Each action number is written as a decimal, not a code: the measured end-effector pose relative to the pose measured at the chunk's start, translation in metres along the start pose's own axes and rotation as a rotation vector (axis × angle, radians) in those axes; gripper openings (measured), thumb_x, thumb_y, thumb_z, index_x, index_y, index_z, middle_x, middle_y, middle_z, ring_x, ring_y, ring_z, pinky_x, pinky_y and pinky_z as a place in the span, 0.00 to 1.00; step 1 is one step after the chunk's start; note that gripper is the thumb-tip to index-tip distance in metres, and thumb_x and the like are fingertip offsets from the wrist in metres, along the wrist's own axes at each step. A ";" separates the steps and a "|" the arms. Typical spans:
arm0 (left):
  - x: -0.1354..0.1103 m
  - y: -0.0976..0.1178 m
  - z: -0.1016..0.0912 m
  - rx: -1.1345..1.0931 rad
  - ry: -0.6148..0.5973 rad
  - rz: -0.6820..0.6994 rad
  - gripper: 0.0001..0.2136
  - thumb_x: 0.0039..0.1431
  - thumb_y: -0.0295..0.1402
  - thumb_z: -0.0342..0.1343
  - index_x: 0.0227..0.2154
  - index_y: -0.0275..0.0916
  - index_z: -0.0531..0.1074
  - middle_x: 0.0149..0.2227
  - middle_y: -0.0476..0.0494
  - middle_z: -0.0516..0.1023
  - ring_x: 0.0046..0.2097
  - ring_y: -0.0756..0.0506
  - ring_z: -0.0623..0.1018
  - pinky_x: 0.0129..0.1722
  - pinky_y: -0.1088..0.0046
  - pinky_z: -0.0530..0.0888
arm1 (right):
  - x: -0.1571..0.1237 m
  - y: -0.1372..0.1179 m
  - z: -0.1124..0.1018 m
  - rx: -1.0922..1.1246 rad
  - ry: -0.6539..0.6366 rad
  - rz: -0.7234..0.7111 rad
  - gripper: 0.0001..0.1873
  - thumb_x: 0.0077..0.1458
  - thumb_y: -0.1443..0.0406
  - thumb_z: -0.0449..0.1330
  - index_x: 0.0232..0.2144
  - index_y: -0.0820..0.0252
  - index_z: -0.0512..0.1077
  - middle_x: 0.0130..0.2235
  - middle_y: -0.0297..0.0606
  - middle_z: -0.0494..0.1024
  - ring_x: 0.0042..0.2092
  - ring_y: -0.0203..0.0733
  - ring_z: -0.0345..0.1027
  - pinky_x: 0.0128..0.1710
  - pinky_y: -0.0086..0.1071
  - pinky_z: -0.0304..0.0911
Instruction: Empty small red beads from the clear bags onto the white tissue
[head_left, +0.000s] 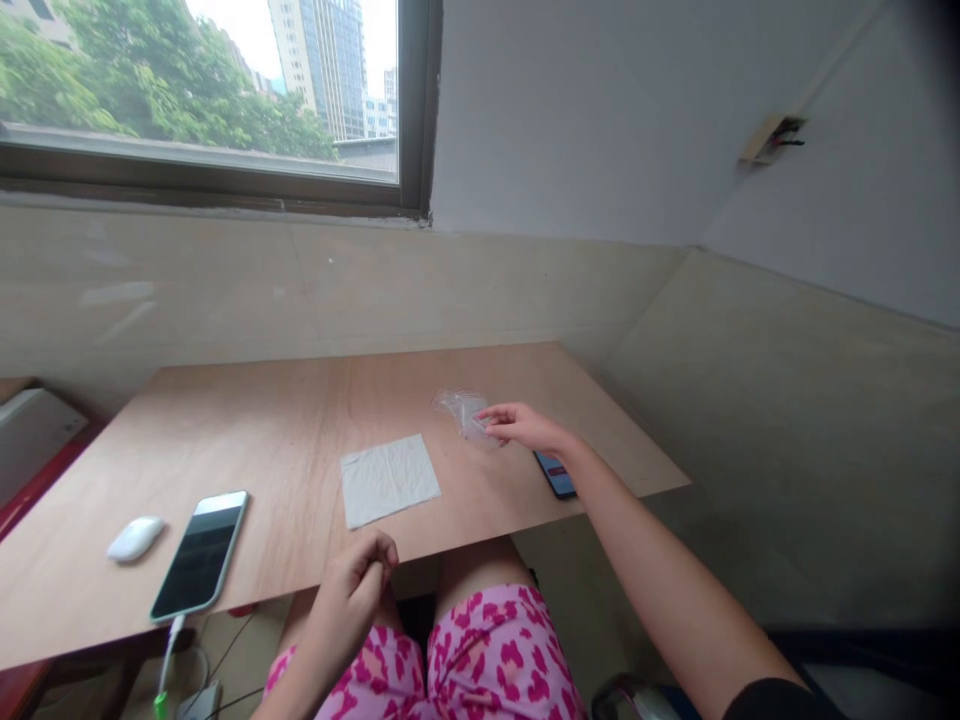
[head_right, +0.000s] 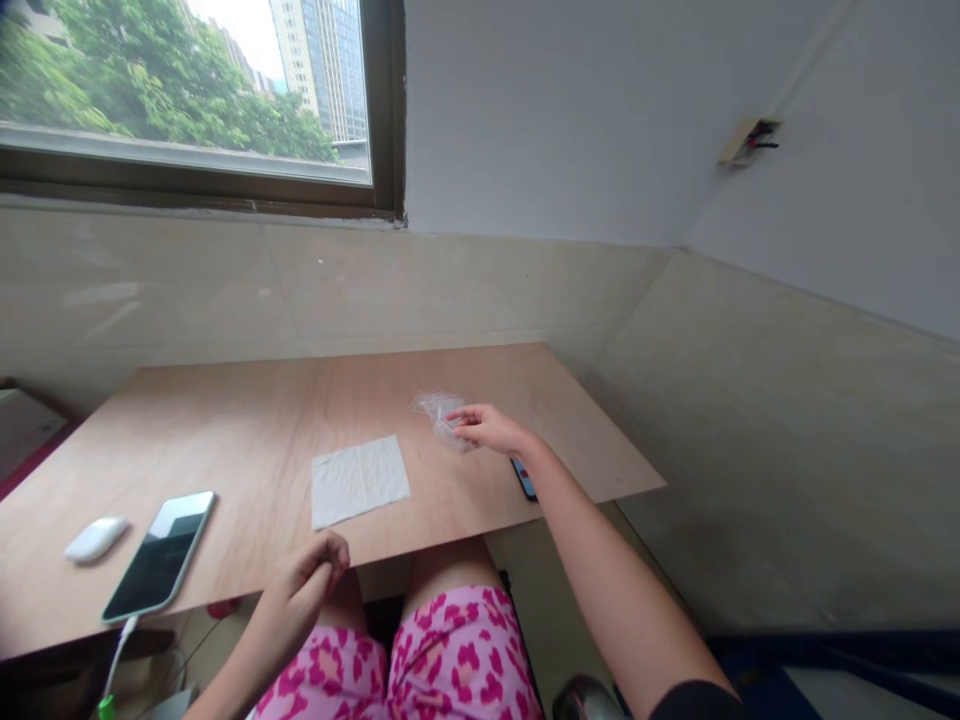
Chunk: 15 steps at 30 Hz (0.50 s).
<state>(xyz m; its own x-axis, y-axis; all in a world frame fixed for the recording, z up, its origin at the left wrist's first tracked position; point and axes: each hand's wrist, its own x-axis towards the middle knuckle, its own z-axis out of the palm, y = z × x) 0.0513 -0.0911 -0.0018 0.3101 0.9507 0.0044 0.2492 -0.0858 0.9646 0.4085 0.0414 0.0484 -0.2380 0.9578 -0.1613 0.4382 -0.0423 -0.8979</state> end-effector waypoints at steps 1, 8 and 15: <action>-0.001 0.000 0.001 -0.004 -0.015 -0.006 0.07 0.55 0.30 0.46 0.29 0.40 0.69 0.25 0.50 0.67 0.28 0.46 0.66 0.31 0.71 0.63 | -0.009 -0.001 0.004 0.136 0.008 -0.001 0.24 0.54 0.60 0.69 0.52 0.63 0.78 0.39 0.42 0.82 0.36 0.38 0.72 0.35 0.29 0.67; -0.008 0.001 0.006 -0.043 -0.106 -0.068 0.08 0.52 0.29 0.46 0.32 0.39 0.70 0.23 0.53 0.63 0.26 0.48 0.63 0.30 0.72 0.60 | -0.060 -0.012 0.072 0.406 -0.028 0.020 0.16 0.47 0.57 0.74 0.34 0.63 0.79 0.27 0.33 0.75 0.27 0.31 0.62 0.27 0.27 0.54; -0.019 0.014 0.018 -0.184 -0.161 -0.050 0.08 0.55 0.28 0.48 0.35 0.38 0.70 0.26 0.51 0.69 0.28 0.49 0.67 0.30 0.74 0.64 | -0.091 -0.019 0.151 0.422 -0.177 0.045 0.18 0.48 0.54 0.74 0.29 0.63 0.75 0.26 0.32 0.75 0.27 0.33 0.62 0.28 0.28 0.54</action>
<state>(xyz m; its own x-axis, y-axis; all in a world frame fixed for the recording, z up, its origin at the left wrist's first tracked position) 0.0650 -0.1160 0.0072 0.4478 0.8912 -0.0720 0.1014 0.0294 0.9944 0.2912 -0.0878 0.0182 -0.3878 0.8904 -0.2384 0.0691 -0.2298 -0.9708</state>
